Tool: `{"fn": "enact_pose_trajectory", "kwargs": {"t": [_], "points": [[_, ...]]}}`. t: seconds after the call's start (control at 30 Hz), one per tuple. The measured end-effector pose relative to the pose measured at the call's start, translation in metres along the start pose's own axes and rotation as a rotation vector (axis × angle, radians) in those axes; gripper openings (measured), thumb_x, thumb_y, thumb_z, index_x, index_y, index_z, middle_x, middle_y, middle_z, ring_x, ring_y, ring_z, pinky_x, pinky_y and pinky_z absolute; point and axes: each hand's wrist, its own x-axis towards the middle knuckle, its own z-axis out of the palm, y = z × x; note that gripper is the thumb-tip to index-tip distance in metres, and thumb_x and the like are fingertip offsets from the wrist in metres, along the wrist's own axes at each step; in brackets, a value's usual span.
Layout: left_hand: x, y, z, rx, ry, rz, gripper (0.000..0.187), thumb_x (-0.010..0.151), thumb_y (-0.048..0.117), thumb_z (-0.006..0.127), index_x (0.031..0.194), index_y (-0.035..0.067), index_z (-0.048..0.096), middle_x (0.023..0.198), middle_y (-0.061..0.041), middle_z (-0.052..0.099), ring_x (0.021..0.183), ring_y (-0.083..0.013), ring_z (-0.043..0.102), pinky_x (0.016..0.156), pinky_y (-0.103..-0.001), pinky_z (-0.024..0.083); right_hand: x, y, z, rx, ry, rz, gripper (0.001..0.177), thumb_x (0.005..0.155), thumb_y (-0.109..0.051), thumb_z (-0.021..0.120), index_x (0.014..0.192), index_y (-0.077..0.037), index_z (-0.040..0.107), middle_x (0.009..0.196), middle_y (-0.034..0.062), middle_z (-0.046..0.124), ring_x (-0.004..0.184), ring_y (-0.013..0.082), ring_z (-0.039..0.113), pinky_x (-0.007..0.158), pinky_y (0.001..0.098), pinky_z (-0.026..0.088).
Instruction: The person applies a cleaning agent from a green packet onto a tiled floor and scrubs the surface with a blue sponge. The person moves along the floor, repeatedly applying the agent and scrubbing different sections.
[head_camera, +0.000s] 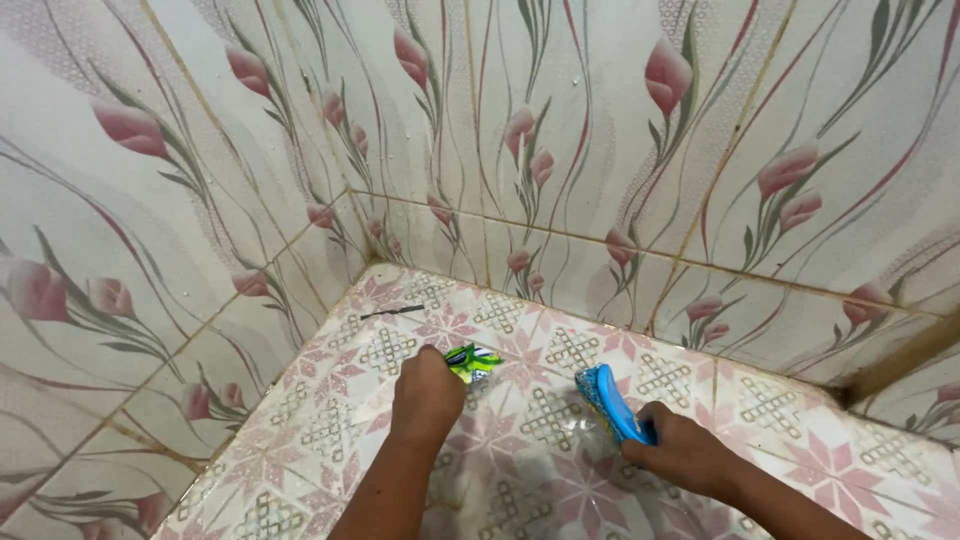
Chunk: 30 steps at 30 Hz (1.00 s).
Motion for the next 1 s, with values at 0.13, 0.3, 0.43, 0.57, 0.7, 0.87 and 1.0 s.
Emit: {"fn": "enact_pose_trajectory", "kwargs": {"t": [0.13, 0.3, 0.43, 0.57, 0.7, 0.87, 1.0], "points": [[0.003, -0.004, -0.009, -0.008, 0.083, 0.034, 0.022, 0.090, 0.012, 0.055, 0.106, 0.003, 0.067, 0.111, -0.021, 0.070, 0.105, -0.0415, 0.067, 0.093, -0.051, 0.053, -0.004, -0.006, 0.003, 0.034, 0.016, 0.011, 0.049, 0.081, -0.041, 0.070, 0.123, -0.016, 0.062, 0.095, -0.0005, 0.084, 0.081, 0.0126, 0.074, 0.074, 0.0253, 0.056], [0.001, -0.001, -0.029, 0.003, 0.174, 0.075, 0.026, 0.091, 0.008, 0.049, 0.110, 0.006, 0.066, 0.102, -0.020, 0.074, 0.096, -0.0417, 0.070, 0.087, -0.052, 0.054, 0.009, 0.001, 0.016, -0.063, 0.061, -0.032, 0.049, 0.079, -0.046, 0.070, 0.118, -0.017, 0.064, 0.096, -0.0013, 0.081, 0.084, 0.0138, 0.073, 0.079, 0.0261, 0.057], [0.018, -0.008, -0.036, -0.087, 0.239, 0.057, 0.031, 0.087, 0.008, 0.050, 0.113, 0.007, 0.066, 0.099, -0.022, 0.074, 0.094, -0.0434, 0.070, 0.085, -0.053, 0.054, 0.005, -0.010, 0.015, -0.048, 0.022, 0.015, 0.051, 0.081, -0.046, 0.070, 0.122, -0.018, 0.061, 0.101, -0.0002, 0.080, 0.088, 0.0151, 0.072, 0.082, 0.0272, 0.056], [0.050, -0.020, -0.039, -0.263, 0.033, -0.122, 0.059, 0.083, 0.035, 0.068, 0.124, -0.005, 0.056, 0.112, -0.026, 0.069, 0.103, -0.0409, 0.071, 0.091, -0.048, 0.056, 0.013, -0.006, 0.020, -0.076, 0.016, 0.004, 0.056, 0.082, -0.049, 0.068, 0.127, -0.019, 0.059, 0.103, -0.0010, 0.081, 0.090, 0.0143, 0.075, 0.084, 0.0270, 0.058], [0.069, -0.029, -0.043, -0.211, -0.008, -0.115, 0.059, 0.085, 0.041, 0.071, 0.118, -0.006, 0.060, 0.111, -0.024, 0.071, 0.099, -0.0352, 0.072, 0.089, -0.042, 0.058, 0.020, -0.002, 0.026, -0.064, 0.027, -0.014, 0.053, 0.082, -0.048, 0.068, 0.125, -0.020, 0.060, 0.103, -0.0017, 0.080, 0.090, 0.0143, 0.074, 0.085, 0.0266, 0.058], [0.090, -0.036, -0.038, -0.234, 0.011, -0.075, 0.053, 0.089, 0.030, 0.065, 0.131, -0.001, 0.053, 0.112, -0.021, 0.072, 0.101, -0.0345, 0.072, 0.091, -0.042, 0.056, 0.025, -0.002, 0.033, -0.056, 0.045, -0.022, 0.050, 0.081, -0.048, 0.071, 0.121, -0.020, 0.064, 0.102, -0.0010, 0.079, 0.088, 0.0145, 0.073, 0.083, 0.0268, 0.059], [0.093, -0.038, -0.046, -0.255, 0.020, -0.036, 0.042, 0.083, 0.020, 0.059, 0.123, 0.011, 0.065, 0.107, -0.013, 0.076, 0.100, -0.0331, 0.071, 0.088, -0.042, 0.054, 0.011, -0.025, 0.029, 0.026, 0.016, 0.025, 0.045, 0.083, -0.042, 0.070, 0.120, -0.018, 0.065, 0.096, -0.0010, 0.081, 0.083, 0.0126, 0.074, 0.079, 0.0255, 0.058]]}}
